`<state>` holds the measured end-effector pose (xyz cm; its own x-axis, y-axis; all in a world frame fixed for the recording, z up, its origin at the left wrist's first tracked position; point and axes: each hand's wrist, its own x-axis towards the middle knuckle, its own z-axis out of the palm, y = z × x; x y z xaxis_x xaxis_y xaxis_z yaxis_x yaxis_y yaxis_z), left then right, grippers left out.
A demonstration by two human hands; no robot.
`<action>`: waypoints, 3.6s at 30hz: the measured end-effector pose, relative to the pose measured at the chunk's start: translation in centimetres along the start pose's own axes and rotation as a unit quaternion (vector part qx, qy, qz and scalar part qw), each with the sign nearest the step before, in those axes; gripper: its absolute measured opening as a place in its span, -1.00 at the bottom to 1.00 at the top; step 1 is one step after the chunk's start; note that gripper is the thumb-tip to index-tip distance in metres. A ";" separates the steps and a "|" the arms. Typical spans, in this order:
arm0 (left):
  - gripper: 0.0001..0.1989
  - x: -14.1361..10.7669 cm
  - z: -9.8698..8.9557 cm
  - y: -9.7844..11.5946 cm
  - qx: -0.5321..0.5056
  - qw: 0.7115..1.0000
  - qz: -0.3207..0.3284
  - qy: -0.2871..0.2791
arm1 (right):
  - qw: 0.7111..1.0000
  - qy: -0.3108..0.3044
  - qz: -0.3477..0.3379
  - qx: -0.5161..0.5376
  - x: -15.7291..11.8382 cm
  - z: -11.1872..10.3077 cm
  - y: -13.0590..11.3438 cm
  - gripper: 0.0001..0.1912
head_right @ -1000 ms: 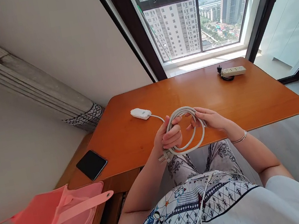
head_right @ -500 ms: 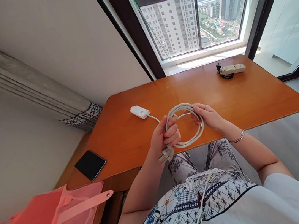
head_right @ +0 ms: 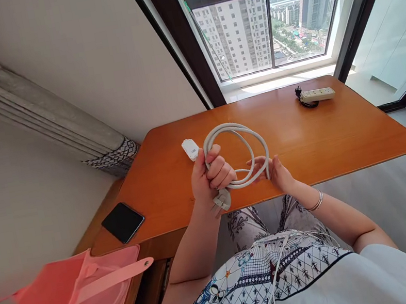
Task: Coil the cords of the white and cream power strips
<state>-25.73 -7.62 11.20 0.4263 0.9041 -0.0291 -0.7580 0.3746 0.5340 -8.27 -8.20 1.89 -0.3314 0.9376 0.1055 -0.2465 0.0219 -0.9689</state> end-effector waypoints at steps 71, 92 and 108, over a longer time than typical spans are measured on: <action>-0.50 1.3 -2.1 -1.7 0.151 0.979 0.132 0.037 | 0.991 0.099 -0.054 0.074 0.9 0.1 -1.2 -0.40; -0.72 1.3 -3.5 -1.9 0.137 0.990 0.023 -0.001 | 0.978 0.054 0.082 0.184 1.5 -2.0 -1.1 -0.57; -0.52 -0.1 -1.8 0.2 0.033 0.999 0.010 0.021 | 0.987 0.094 -0.012 0.131 1.5 -1.8 0.4 -0.48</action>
<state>-26.78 -7.29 9.79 0.3884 0.9200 -0.0523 -0.7312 0.3422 0.5901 -7.26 -6.19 1.22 -0.1542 0.9862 0.0610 -0.4873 -0.0222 -0.8729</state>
